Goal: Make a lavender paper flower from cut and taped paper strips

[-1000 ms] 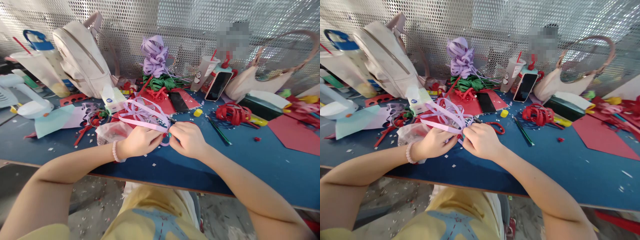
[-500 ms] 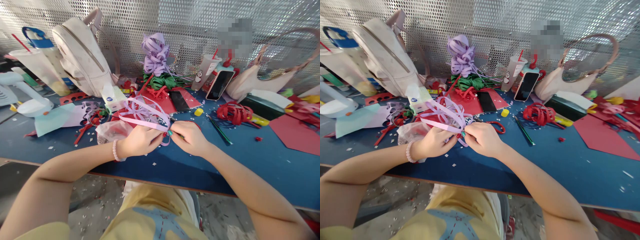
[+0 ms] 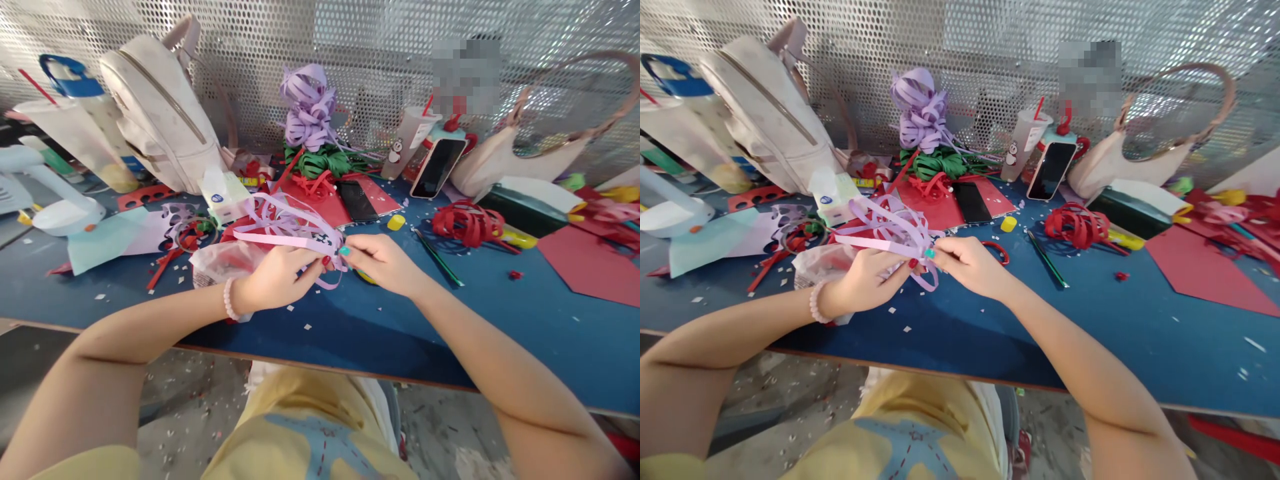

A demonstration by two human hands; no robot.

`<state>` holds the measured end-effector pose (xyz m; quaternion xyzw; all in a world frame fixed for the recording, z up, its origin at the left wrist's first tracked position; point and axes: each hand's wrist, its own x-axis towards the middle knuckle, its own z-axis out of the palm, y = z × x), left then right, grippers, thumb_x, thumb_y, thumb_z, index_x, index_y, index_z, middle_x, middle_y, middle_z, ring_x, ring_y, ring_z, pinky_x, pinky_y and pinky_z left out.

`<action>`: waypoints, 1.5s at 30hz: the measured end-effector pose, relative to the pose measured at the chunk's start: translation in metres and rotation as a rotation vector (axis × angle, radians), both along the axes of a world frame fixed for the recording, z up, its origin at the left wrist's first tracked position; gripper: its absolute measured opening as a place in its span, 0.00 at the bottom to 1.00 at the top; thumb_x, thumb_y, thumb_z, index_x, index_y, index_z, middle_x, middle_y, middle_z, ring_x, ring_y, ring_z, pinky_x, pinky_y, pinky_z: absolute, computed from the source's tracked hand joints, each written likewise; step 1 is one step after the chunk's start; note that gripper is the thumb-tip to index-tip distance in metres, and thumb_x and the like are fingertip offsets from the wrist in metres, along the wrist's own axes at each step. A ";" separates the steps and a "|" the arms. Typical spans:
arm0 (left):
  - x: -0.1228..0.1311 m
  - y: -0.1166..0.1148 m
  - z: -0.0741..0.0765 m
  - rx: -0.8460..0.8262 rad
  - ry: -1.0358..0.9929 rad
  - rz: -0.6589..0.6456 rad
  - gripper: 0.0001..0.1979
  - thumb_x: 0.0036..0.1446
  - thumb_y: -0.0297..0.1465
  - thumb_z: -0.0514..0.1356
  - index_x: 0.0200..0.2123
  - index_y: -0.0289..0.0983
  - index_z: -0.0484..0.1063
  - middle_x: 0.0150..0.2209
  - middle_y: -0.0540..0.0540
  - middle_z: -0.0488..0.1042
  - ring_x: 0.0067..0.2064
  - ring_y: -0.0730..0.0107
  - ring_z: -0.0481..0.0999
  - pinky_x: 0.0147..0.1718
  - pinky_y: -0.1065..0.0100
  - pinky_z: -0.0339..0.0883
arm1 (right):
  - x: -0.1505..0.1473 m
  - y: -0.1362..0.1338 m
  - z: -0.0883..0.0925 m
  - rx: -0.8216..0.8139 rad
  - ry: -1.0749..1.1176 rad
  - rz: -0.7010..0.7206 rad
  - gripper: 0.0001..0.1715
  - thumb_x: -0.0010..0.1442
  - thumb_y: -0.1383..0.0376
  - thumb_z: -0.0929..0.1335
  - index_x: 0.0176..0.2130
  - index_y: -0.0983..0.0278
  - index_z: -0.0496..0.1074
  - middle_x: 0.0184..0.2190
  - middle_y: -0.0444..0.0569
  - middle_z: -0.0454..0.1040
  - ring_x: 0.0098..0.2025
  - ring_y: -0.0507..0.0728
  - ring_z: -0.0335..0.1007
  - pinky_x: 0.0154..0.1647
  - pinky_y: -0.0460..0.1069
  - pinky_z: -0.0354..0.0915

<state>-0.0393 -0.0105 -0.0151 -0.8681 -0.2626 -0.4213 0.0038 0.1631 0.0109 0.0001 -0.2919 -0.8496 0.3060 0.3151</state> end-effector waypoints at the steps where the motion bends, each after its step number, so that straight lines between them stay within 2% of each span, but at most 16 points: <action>1: 0.001 0.000 0.001 -0.018 -0.018 0.001 0.07 0.60 0.23 0.52 0.33 0.34 0.69 0.28 0.48 0.75 0.27 0.75 0.75 0.27 0.75 0.68 | 0.001 0.001 0.001 -0.015 0.027 0.017 0.22 0.66 0.57 0.58 0.23 0.63 0.58 0.19 0.39 0.57 0.21 0.47 0.51 0.23 0.44 0.50; 6: 0.001 -0.003 0.003 0.037 0.013 0.037 0.07 0.60 0.24 0.52 0.33 0.34 0.69 0.26 0.48 0.74 0.26 0.75 0.73 0.25 0.74 0.66 | 0.001 -0.004 0.002 0.071 -0.022 0.052 0.11 0.63 0.68 0.59 0.28 0.63 0.61 0.21 0.39 0.59 0.22 0.47 0.52 0.23 0.43 0.51; 9: 0.000 -0.004 0.003 0.078 0.038 0.035 0.07 0.60 0.24 0.52 0.33 0.33 0.69 0.26 0.48 0.73 0.25 0.74 0.72 0.25 0.73 0.66 | -0.002 -0.008 0.000 0.147 -0.087 0.058 0.07 0.61 0.70 0.60 0.30 0.63 0.63 0.21 0.39 0.60 0.23 0.47 0.52 0.24 0.43 0.52; 18: 0.000 -0.001 0.001 0.096 0.079 0.052 0.08 0.59 0.23 0.52 0.32 0.32 0.70 0.24 0.48 0.71 0.24 0.74 0.69 0.22 0.73 0.63 | -0.007 -0.012 -0.004 0.328 -0.090 -0.063 0.11 0.56 0.72 0.60 0.24 0.61 0.55 0.17 0.36 0.52 0.19 0.47 0.47 0.22 0.43 0.48; 28: -0.001 -0.001 0.000 0.109 0.122 0.040 0.08 0.60 0.23 0.52 0.32 0.31 0.70 0.24 0.47 0.71 0.24 0.74 0.70 0.22 0.73 0.63 | -0.007 -0.011 -0.005 0.265 -0.132 -0.013 0.11 0.58 0.71 0.59 0.25 0.61 0.54 0.19 0.38 0.52 0.21 0.47 0.46 0.23 0.44 0.48; 38: -0.002 -0.002 -0.002 0.078 0.121 0.017 0.07 0.60 0.23 0.52 0.34 0.32 0.69 0.27 0.46 0.73 0.27 0.72 0.72 0.26 0.72 0.67 | -0.005 -0.009 -0.005 0.271 -0.133 0.028 0.11 0.58 0.70 0.58 0.25 0.61 0.52 0.19 0.38 0.52 0.21 0.47 0.46 0.23 0.44 0.47; 45: -0.001 -0.002 -0.004 0.080 0.143 0.017 0.07 0.59 0.23 0.52 0.32 0.33 0.69 0.26 0.46 0.73 0.27 0.72 0.72 0.25 0.72 0.65 | -0.009 -0.011 -0.006 0.394 -0.108 -0.047 0.14 0.49 0.73 0.58 0.23 0.61 0.44 0.17 0.37 0.44 0.20 0.47 0.39 0.21 0.44 0.44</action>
